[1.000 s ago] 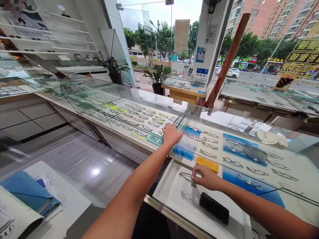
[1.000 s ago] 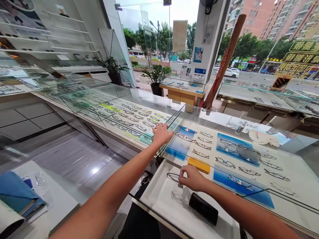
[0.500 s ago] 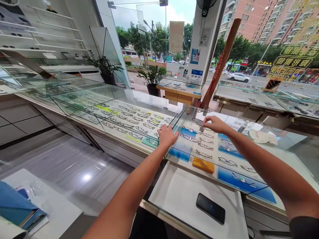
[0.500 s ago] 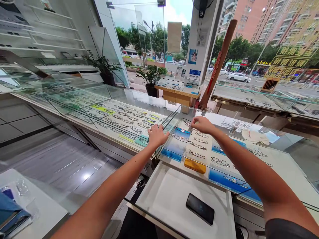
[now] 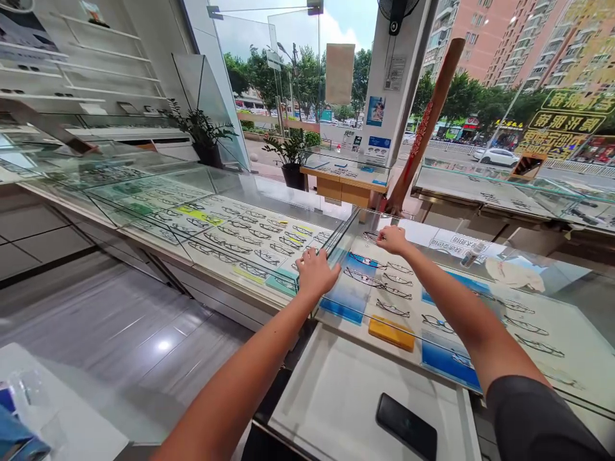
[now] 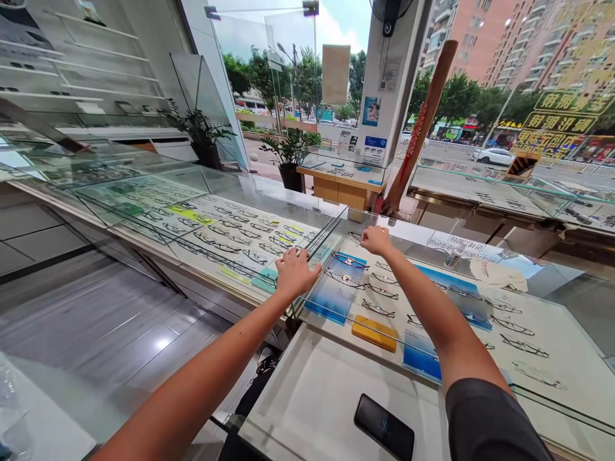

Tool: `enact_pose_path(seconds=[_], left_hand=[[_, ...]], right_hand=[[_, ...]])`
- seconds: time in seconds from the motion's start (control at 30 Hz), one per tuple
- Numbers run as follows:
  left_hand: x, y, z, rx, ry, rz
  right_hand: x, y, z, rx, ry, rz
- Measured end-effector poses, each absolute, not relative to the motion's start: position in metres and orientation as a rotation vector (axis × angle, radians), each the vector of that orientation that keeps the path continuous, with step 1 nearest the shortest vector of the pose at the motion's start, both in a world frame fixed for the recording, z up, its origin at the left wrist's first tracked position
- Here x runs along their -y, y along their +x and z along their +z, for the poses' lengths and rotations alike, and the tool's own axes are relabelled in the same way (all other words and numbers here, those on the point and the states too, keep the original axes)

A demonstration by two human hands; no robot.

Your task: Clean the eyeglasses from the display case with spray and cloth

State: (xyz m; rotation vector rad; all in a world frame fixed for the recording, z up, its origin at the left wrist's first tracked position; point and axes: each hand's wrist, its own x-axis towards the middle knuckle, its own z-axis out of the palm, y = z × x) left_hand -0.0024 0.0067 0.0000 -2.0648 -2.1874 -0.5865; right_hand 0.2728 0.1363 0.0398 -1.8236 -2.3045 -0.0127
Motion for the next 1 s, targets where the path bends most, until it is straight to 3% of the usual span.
enact_pose_path(seconds=[0.5, 1.0], left_hand=[[-0.010, -0.004, -0.002, 2.191, -2.065, -0.568], [-0.011, -0.003, -0.003, 2.195, -2.069, -0.570]], right_hand=[[-0.130, 0.266, 0.029, 2.331, -1.759, 0.120], [-0.145, 0.272, 0.029, 2.344, -1.762, 0.021]])
